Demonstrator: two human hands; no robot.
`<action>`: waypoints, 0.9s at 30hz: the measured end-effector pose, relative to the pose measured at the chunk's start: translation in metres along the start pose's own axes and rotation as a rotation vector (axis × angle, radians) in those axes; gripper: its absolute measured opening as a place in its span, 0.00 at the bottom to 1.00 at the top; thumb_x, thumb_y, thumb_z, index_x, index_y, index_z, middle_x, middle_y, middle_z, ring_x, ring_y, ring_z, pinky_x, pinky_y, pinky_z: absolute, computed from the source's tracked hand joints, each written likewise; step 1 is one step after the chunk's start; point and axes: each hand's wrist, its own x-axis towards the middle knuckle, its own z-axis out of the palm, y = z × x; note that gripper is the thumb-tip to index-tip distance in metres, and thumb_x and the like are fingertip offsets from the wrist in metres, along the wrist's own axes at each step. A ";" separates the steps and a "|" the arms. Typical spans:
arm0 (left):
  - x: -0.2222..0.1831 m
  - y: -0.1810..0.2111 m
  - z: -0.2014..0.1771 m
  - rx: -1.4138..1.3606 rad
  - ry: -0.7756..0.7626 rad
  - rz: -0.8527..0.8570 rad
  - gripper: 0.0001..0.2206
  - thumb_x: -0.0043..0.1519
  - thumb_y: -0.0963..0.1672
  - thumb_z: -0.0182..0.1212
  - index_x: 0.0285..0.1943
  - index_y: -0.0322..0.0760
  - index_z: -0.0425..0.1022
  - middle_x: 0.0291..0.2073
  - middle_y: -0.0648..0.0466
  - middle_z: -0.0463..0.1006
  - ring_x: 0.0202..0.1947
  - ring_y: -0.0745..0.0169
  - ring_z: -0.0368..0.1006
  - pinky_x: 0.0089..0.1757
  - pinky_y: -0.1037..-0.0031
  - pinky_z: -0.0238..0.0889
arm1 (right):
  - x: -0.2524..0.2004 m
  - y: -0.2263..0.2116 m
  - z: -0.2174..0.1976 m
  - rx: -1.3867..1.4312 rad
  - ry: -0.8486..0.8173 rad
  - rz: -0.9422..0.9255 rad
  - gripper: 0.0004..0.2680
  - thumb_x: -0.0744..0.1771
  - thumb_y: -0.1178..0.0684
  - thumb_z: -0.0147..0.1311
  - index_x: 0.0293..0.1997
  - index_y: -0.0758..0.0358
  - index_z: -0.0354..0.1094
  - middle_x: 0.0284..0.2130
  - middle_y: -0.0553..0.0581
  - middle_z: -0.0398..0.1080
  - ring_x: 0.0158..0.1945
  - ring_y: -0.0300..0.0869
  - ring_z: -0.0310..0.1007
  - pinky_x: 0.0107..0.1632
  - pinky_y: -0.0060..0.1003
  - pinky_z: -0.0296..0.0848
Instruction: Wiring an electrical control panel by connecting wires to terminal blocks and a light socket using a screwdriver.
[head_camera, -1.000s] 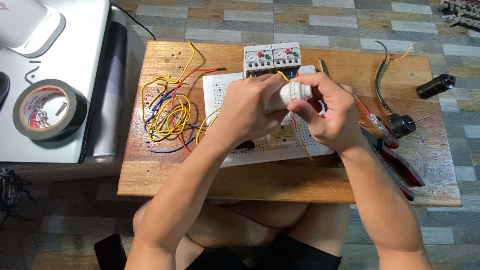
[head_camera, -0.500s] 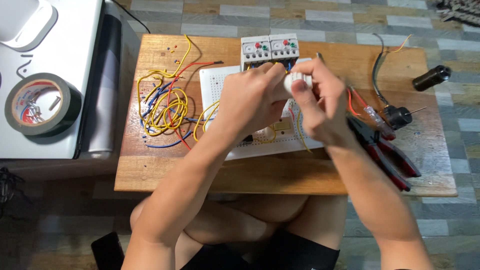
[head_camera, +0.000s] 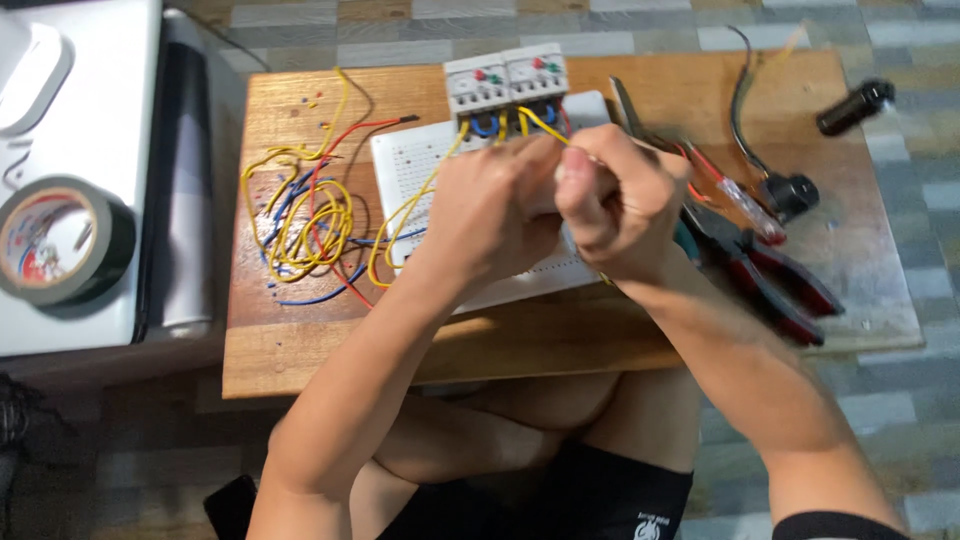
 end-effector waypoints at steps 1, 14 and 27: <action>0.002 0.000 -0.001 -0.026 -0.007 -0.022 0.17 0.41 0.46 0.67 0.37 0.47 0.68 0.27 0.58 0.72 0.31 0.43 0.78 0.32 0.52 0.71 | 0.002 -0.001 -0.001 0.010 -0.004 -0.032 0.12 0.71 0.54 0.52 0.26 0.60 0.67 0.07 0.48 0.45 0.13 0.40 0.57 0.27 0.31 0.65; 0.005 -0.001 -0.049 -0.760 -0.409 -0.074 0.11 0.53 0.45 0.70 0.21 0.42 0.72 0.10 0.63 0.65 0.19 0.74 0.61 0.26 0.81 0.57 | 0.011 0.009 -0.014 -0.008 -0.188 -0.605 0.15 0.71 0.43 0.54 0.42 0.70 0.70 0.22 0.58 0.61 0.23 0.49 0.64 0.29 0.40 0.69; 0.000 -0.019 -0.010 0.149 0.008 -0.036 0.18 0.43 0.45 0.68 0.42 0.45 0.69 0.28 0.58 0.70 0.27 0.43 0.77 0.31 0.53 0.72 | 0.002 -0.008 0.000 0.368 -0.195 0.391 0.16 0.68 0.39 0.60 0.49 0.61 0.68 0.26 0.55 0.64 0.34 0.35 0.62 0.35 0.29 0.70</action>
